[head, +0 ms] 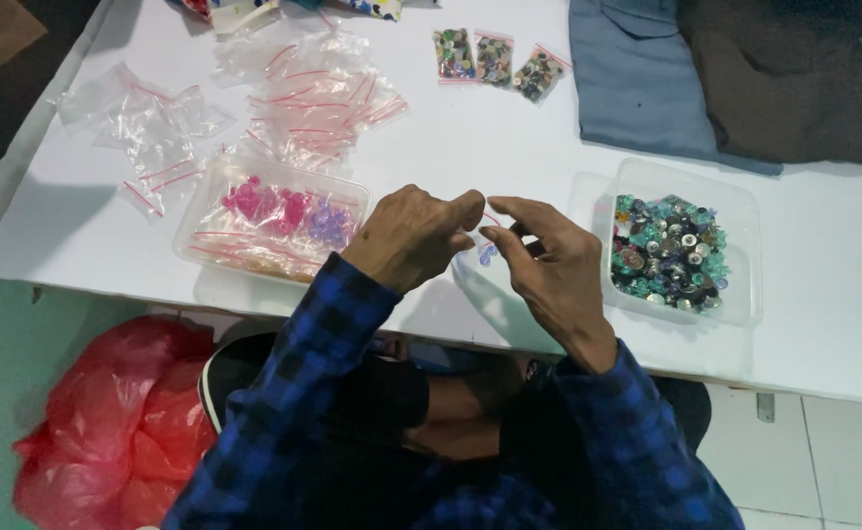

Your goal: Sorting small decorative buttons and placing them into small plastic zip-lock bags

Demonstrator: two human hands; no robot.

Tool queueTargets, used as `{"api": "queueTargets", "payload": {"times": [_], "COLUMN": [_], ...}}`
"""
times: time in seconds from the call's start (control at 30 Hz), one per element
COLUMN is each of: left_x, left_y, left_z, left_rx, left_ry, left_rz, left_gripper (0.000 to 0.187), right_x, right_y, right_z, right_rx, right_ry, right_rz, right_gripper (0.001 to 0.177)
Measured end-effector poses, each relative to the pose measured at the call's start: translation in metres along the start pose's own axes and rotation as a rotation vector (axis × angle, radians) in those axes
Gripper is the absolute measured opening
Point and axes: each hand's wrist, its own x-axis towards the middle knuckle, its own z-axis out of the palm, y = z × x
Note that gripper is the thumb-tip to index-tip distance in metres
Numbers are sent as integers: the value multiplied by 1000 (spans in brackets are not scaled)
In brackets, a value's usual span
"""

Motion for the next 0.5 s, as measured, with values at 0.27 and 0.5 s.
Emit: {"api": "queueTargets", "payload": {"times": [0.27, 0.5], "left_x": [-11, -14], "left_y": [-15, -14], "left_z": [-6, -3], "left_rx": [-3, -38], "left_ry": [26, 26], "left_rz": [-8, -45], "left_gripper": [32, 30], "right_x": [-16, -21], "right_y": [45, 81], "right_z": [6, 24], "right_rx": [-288, -451], "right_ry": [-223, -406], "right_rz": [-8, 1], "right_gripper": [27, 17]}}
